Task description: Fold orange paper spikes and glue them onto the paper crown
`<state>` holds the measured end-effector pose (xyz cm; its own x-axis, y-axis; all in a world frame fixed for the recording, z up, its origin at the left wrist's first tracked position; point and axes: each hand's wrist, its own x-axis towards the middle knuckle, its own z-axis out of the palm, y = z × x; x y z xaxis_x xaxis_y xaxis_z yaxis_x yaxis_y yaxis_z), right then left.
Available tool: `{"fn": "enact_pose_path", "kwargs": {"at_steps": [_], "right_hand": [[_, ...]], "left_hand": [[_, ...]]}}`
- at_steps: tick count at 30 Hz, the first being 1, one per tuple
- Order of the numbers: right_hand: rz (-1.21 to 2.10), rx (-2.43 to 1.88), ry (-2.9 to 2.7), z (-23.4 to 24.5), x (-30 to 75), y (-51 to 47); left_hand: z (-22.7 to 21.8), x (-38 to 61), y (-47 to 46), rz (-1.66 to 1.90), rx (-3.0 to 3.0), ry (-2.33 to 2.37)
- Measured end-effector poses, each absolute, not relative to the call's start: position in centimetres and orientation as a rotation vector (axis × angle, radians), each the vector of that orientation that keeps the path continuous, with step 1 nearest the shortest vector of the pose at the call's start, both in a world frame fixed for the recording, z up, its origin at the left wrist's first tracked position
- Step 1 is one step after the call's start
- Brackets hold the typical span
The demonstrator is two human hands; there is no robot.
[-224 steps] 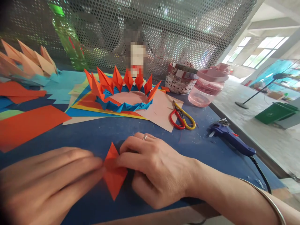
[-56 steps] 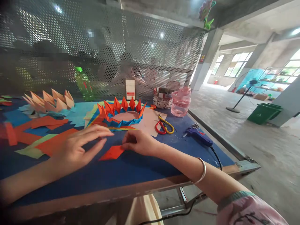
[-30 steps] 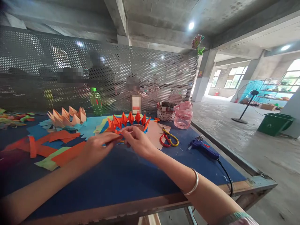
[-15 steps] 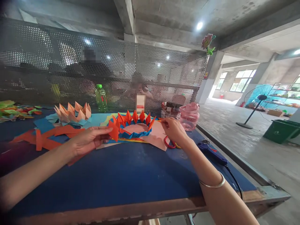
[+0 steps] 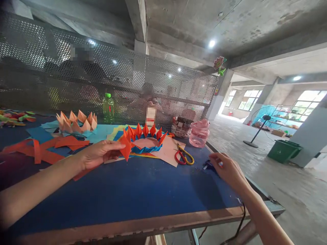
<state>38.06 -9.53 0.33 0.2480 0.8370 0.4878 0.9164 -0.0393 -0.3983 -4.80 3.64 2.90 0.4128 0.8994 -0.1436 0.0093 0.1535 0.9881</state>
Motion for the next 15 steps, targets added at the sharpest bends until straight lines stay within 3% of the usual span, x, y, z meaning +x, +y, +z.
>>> {"fn": "enact_pose_path", "kwargs": {"at_steps": [9, 15], "right_hand": [[-0.144, -2.077, -1.387, -1.4, 43.9, -15.1], [-0.173, -2.111, -1.568, -1.0, 42.1, -15.2]], "left_hand": [[2.6, -4.8, 3.7, 0.775, 1.295, 0.954], [1.5, -5.3, 5.1, 0.749, 1.329, 0.91]]}}
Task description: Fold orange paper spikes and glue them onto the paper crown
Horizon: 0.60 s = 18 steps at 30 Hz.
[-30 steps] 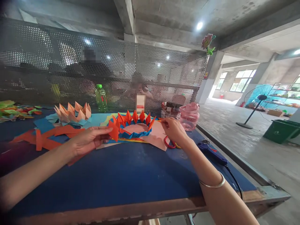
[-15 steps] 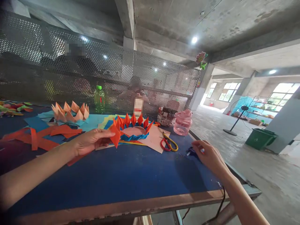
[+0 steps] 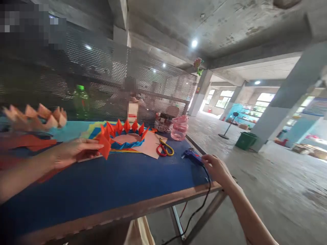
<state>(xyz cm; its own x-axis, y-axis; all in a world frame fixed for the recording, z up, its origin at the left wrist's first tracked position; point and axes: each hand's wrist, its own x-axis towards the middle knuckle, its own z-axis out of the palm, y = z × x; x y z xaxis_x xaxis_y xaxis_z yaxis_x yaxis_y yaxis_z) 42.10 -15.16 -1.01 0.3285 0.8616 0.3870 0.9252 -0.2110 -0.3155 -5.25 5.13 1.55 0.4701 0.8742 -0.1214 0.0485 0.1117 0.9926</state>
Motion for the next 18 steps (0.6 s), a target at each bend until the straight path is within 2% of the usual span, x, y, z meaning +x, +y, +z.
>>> {"fn": "enact_pose_path", "kwargs": {"at_steps": [5, 11, 18], "right_hand": [[-0.223, -2.316, -1.664, -1.5, 41.0, -13.5], [-0.214, -2.425, -1.69, -2.8, 41.6, -11.0], [-0.244, -2.566, -1.596, -2.8, 41.7, -9.0]], "left_hand": [[1.0, -5.5, 6.2, 0.773, 1.43, 0.703], [2.6, -4.8, 4.1, 0.786, 1.342, 0.896], [2.4, -5.0, 4.3, 0.782, 1.377, 0.917]]}}
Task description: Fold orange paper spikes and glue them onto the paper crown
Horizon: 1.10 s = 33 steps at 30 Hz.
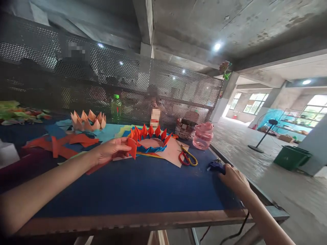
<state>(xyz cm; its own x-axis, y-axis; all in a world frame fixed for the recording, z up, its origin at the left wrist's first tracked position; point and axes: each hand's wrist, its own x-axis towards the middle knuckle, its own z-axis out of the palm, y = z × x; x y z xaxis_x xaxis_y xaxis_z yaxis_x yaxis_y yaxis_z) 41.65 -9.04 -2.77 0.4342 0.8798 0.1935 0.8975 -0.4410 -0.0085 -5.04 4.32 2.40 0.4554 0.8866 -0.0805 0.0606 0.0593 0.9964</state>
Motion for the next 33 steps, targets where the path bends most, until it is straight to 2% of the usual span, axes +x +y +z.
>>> {"fn": "enact_pose_path", "kwargs": {"at_steps": [5, 7, 11, 17, 23, 33], "right_hand": [[-0.286, -2.519, -1.366, -0.6, 39.2, -9.0], [-0.268, -2.224, -1.388, 0.4, 36.8, -8.6], [0.097, -1.542, -1.572, 1.7, 29.7, -6.8], [0.285, -1.114, -1.779, 1.5, 19.2, -3.0], [0.458, -1.008, -1.892, -0.9, 15.7, -0.5], [0.384, -1.095, -2.009, -2.5, 16.2, -2.2]], "left_hand": [[2.3, -5.0, 4.4, 0.772, 1.38, 0.949], [2.3, -4.9, 4.4, 0.785, 1.376, 0.972], [2.3, -4.9, 4.5, 0.832, 1.383, 1.028], [2.1, -5.8, 5.8, 0.966, 1.423, 1.133], [2.3, -6.8, 6.8, 1.022, 1.44, 1.18], [2.8, -6.3, 6.1, 0.997, 1.491, 1.168]]}}
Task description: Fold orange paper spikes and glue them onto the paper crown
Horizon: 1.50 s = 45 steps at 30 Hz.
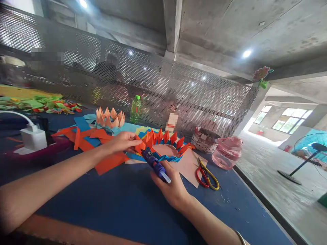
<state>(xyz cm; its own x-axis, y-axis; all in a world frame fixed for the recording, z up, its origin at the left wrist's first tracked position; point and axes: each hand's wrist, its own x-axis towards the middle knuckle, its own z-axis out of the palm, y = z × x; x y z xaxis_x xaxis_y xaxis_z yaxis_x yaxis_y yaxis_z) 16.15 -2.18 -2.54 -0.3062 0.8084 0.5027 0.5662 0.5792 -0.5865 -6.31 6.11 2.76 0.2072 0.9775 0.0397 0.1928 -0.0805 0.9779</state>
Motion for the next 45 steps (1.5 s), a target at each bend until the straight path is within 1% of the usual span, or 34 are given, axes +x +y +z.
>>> {"fn": "enact_pose_path", "kwargs": {"at_steps": [11, 30, 45], "right_hand": [[0.429, -1.117, -2.016, -2.6, 15.9, -1.8], [0.388, -1.135, -2.036, -2.5, 16.0, -1.8], [0.385, -1.127, -2.027, -2.6, 16.0, -1.8]], "left_hand": [[2.6, -6.2, 6.2, 0.991, 1.542, 1.121], [2.9, -6.2, 6.0, 0.983, 1.564, 1.119], [4.0, -6.2, 5.3, 1.017, 1.533, 1.135]]}}
